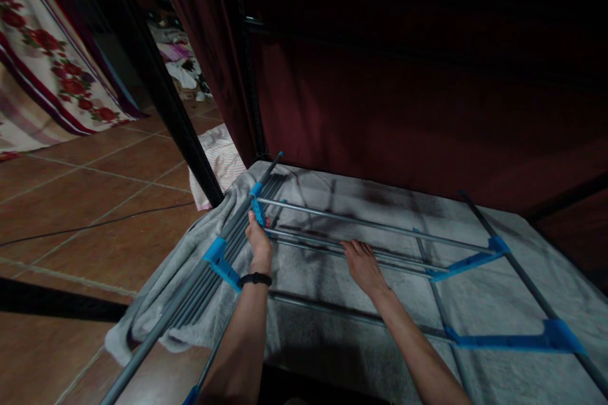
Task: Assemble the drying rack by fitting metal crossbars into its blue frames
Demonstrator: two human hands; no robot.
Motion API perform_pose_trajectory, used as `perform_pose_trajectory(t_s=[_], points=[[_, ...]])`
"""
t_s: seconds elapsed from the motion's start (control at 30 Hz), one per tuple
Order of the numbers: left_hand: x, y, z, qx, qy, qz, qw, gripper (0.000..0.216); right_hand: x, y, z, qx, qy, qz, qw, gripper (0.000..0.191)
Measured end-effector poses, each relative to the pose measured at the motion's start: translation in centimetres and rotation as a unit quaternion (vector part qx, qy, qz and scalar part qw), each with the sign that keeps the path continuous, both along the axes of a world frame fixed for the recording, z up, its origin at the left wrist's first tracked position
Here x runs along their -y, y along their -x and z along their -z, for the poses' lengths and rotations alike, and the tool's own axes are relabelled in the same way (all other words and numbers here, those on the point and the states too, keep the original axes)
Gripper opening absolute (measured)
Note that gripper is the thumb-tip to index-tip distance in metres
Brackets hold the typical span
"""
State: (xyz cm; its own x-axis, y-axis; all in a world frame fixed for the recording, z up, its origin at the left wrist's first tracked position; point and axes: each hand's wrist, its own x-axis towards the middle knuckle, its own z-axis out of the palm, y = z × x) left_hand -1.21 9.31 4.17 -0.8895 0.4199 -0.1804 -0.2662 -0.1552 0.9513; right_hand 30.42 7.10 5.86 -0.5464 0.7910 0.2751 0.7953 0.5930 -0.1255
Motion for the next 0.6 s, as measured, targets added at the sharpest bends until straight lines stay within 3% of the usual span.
perform_pose_trajectory(t_s=[0.07, 0.17, 0.43, 0.6], points=[[-0.6, -0.6, -0.1, -0.002, 0.017, -0.043, 0.999, 0.058, 0.2, 0.9, -0.8, 0.011, 0.014, -0.004, 1.0, 0.039], [-0.8, -1.0, -0.2, -0.01, 0.024, -0.045, 0.999, 0.061, 0.3, 4.0, -2.3, 0.026, 0.046, -0.033, 0.998, 0.041], [0.5, -0.8, -0.8, 0.001, 0.012, -0.003, 1.0, 0.066, -1.1, 16.8, -5.7, 0.049, 0.129, -0.15, 0.979, 0.053], [0.6, -0.4, -0.8, 0.047, -0.056, -0.018, 0.997, 0.06, -2.0, 18.4, -6.3, 0.091, 0.147, -0.191, 0.966, 0.058]])
